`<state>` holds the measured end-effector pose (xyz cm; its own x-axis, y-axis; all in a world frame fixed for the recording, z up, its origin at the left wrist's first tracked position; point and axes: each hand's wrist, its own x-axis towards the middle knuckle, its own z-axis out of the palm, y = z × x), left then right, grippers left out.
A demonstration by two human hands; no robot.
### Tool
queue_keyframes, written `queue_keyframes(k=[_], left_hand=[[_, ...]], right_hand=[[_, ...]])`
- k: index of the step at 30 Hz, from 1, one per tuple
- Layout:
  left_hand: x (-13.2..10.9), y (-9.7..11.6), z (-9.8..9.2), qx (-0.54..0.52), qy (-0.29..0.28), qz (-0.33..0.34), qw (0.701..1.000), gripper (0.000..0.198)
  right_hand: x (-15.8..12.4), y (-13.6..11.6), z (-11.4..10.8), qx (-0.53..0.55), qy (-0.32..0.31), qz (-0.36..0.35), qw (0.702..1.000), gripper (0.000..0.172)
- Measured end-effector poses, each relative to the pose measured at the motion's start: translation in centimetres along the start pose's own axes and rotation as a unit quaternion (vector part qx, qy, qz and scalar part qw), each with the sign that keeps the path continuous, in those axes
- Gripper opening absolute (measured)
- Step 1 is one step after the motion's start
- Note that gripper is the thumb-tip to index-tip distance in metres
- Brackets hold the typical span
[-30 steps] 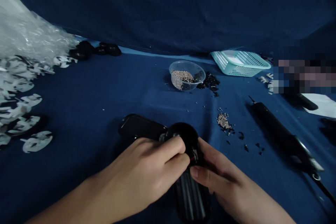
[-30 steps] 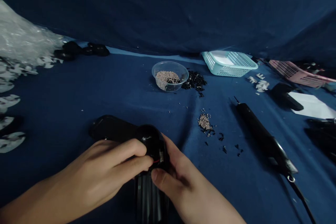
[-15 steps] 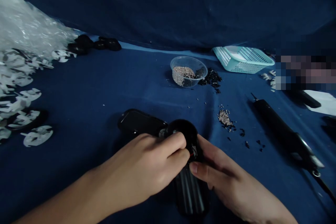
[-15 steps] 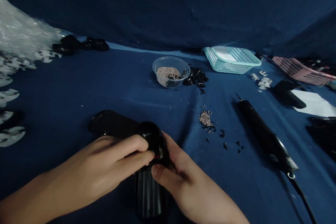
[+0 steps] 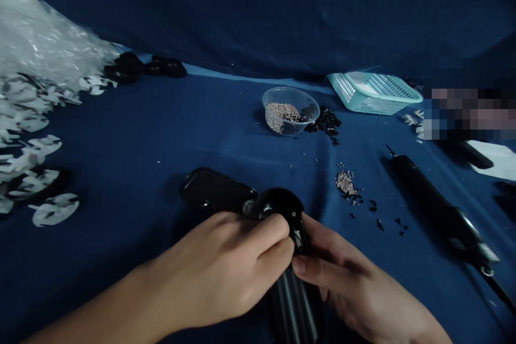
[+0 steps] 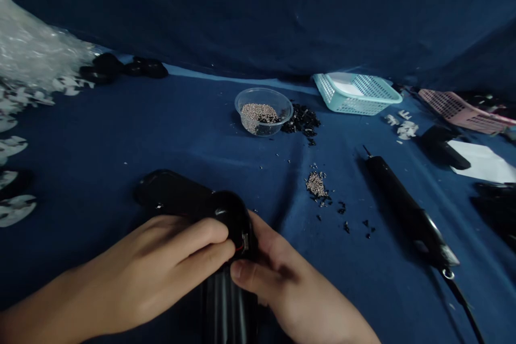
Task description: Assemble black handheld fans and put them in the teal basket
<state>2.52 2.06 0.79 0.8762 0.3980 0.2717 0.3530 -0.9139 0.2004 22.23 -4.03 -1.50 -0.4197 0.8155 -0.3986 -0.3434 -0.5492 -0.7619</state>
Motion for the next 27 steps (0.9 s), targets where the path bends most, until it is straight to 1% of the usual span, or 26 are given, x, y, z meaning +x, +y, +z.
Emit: queue_keyframes(k=[4,8,11,15,21,24,27], left_hand=[[-0.3,0.0,0.2,-0.013,-0.006,0.009,1.000,0.038],[-0.4,0.0,0.4,-0.015,0.008,0.016,1.000,0.035],[-0.2,0.0,0.3,-0.001,0.023,0.014,1.000,0.033],[-0.3,0.1,-0.5,0.009,0.018,-0.005,1.000,0.035],[-0.7,0.9,-1.7,0.027,0.020,-0.029,0.999,0.050],[-0.7,1.0,-1.7,0.041,0.017,-0.042,0.998,0.053],[-0.7,0.7,-1.1,0.026,0.016,-0.035,0.999,0.045]], right_hand=[[0.2,-0.2,0.2,0.042,-0.026,0.009,0.999,0.056],[0.5,-0.1,0.4,0.086,-0.053,0.000,0.995,0.052],[0.5,-0.1,0.4,0.103,-0.050,-0.002,0.993,0.052],[0.4,-0.1,0.6,0.144,-0.054,0.012,0.988,0.050],[0.5,-0.2,1.0,0.159,-0.070,0.019,0.985,0.046],[0.6,0.0,0.9,0.165,-0.066,0.022,0.984,0.048],[0.5,0.2,0.7,0.165,-0.054,0.033,0.984,0.052]])
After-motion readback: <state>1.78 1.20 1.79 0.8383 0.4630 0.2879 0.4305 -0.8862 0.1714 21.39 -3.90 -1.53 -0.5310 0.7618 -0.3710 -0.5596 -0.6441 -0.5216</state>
